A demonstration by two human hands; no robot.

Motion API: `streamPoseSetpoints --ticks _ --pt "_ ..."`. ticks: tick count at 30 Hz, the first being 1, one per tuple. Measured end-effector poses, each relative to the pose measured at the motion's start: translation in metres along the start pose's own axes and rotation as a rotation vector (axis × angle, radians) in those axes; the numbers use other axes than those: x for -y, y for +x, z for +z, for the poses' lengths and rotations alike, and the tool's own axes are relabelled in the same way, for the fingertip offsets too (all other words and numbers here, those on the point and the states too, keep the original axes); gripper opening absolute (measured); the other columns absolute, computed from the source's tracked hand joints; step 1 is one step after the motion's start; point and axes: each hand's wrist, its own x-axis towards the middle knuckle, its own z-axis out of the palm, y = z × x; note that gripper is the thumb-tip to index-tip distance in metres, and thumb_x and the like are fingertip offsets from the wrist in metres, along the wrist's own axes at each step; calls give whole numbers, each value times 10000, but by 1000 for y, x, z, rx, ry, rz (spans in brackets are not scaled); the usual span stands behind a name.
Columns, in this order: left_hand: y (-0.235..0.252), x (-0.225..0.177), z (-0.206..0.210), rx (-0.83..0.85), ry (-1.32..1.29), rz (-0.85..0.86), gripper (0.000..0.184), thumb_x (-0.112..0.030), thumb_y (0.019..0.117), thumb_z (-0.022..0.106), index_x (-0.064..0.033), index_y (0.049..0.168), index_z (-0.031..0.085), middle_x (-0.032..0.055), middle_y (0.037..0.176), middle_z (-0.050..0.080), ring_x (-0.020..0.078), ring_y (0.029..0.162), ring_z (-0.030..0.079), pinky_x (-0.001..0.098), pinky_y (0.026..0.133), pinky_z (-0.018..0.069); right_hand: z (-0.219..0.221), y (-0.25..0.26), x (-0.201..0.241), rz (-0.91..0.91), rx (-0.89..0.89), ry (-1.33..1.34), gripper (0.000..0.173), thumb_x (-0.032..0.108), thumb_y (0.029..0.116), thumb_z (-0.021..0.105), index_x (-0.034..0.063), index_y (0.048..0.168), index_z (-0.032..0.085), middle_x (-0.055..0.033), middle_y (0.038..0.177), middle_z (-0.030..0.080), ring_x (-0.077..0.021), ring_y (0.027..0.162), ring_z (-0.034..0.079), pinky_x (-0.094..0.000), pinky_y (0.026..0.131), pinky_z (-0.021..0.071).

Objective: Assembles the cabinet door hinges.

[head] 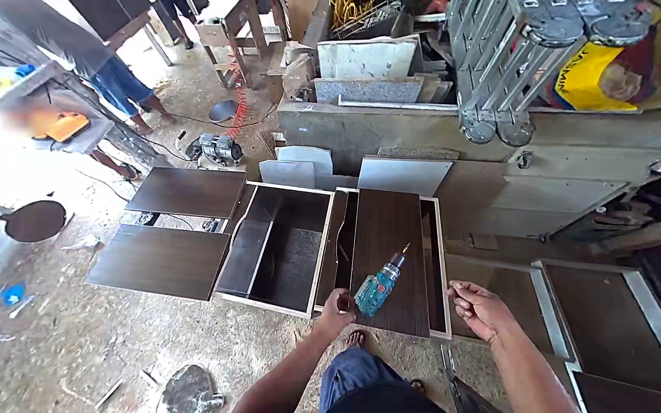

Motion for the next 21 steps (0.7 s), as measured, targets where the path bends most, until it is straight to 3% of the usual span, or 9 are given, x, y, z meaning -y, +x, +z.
streamPoseSetpoints --ticks 1,2,4,5,7,10,13,16,21 --pt "11 9 7 -10 131 -7 881 11 723 803 -50 1503 399 159 1408 570 264 1161 655 439 898 603 0 0 2 -14 -20 25 106 70 1054 537 15 1028 624 -66 749 673 -28 429 435 -158 378 344" --pt "22 18 16 -16 222 35 1068 -39 665 875 -58 1571 309 186 1534 448 289 1318 561 455 1036 544 0 1 3 -28 -32 44 113 83 1049 554 21 985 624 -58 720 665 -23 410 424 -155 361 337" --pt "40 35 36 -35 300 205 1161 -155 621 945 -36 1585 308 214 1622 335 324 1460 409 468 1188 401 -1 -2 3 -48 -53 47 140 101 1038 583 44 915 618 -30 668 619 -23 395 402 -157 346 327" --pt "50 43 45 -49 302 296 1135 -214 636 950 -18 1572 339 217 1617 352 322 1467 402 460 1206 375 -2 -5 3 -59 -74 48 148 95 1031 593 50 892 617 -21 651 601 -21 392 392 -155 343 320" --pt "66 49 67 -99 276 403 1005 -277 697 934 13 1516 429 205 1514 502 273 1385 515 417 1178 424 -8 -11 5 -75 -128 53 134 78 1014 616 45 886 637 -20 655 597 -23 400 391 -154 348 318" --pt "75 40 89 -130 193 384 687 -168 822 833 94 1387 542 188 1247 702 186 1136 696 353 1056 533 -28 -15 6 -112 -187 91 122 40 1012 598 14 934 689 -32 699 643 -24 422 433 -153 369 355" --pt "78 24 90 -58 202 322 578 -179 908 757 84 1375 543 173 1228 702 178 1128 690 355 1055 532 -42 -25 15 -165 -210 125 200 11 1041 507 -11 1023 705 -48 775 686 -40 471 496 -164 416 417" --pt "63 -1 92 17 125 295 524 -186 895 796 65 1314 606 139 1177 732 168 1091 709 361 1037 557 -48 -51 32 -234 -255 104 198 67 1062 501 -3 1085 685 -36 815 689 -34 497 498 -168 442 422" --pt "30 -47 130 301 -81 358 362 -132 813 852 -6 1124 716 45 1016 773 120 953 739 348 930 609 -66 -91 54 -392 -342 269 173 120 1051 557 16 1009 689 -15 780 651 -42 512 480 -184 460 419"
